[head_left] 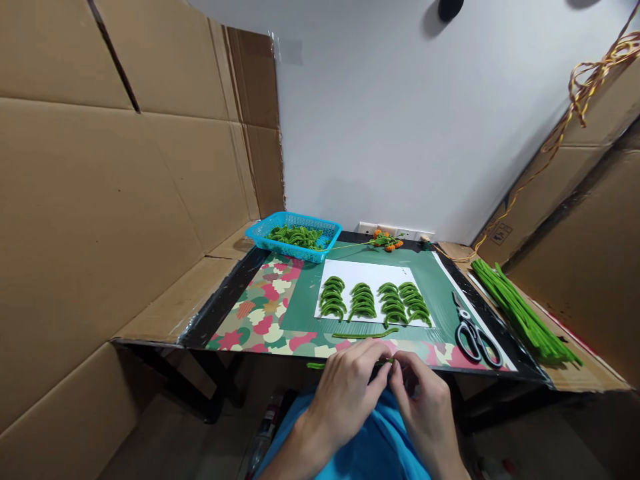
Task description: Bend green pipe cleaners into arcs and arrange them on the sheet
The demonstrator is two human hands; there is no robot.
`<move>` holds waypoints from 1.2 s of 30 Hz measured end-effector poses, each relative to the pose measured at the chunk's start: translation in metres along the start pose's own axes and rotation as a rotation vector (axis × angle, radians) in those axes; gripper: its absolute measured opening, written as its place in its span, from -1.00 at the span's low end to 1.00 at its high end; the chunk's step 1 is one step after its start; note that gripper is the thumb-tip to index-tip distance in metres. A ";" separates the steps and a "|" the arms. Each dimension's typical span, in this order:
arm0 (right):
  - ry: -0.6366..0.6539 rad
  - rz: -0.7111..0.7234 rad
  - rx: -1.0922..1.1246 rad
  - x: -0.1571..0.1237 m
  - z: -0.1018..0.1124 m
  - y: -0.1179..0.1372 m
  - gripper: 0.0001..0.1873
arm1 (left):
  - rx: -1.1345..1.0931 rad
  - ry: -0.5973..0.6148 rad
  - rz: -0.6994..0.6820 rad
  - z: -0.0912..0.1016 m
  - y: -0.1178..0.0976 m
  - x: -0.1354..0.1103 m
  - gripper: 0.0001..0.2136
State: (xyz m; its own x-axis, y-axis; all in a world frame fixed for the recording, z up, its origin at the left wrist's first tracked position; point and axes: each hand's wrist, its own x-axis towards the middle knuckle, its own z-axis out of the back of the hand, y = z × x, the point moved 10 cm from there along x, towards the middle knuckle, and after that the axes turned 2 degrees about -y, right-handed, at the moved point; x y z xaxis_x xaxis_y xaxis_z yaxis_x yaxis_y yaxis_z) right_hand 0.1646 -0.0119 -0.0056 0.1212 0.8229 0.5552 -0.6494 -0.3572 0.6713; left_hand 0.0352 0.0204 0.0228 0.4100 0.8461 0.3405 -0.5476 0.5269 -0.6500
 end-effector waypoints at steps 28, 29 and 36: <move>0.019 0.006 0.049 -0.001 0.002 0.000 -0.82 | 0.018 -0.020 -0.027 0.000 0.001 0.000 -0.84; 0.027 0.001 0.056 -0.001 0.002 0.000 -0.82 | 0.021 -0.019 -0.027 0.000 0.001 0.000 -0.84; 0.040 -0.005 0.030 -0.002 0.001 -0.002 -0.81 | 0.034 -0.006 -0.036 -0.003 0.000 0.000 -0.85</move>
State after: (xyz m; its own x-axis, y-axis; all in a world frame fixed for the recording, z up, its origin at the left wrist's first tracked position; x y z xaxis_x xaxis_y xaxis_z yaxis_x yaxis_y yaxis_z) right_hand 0.1663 -0.0135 -0.0071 0.0941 0.8415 0.5320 -0.6260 -0.3655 0.6888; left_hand 0.0376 0.0206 0.0208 0.4255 0.8268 0.3680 -0.5567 0.5597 -0.6139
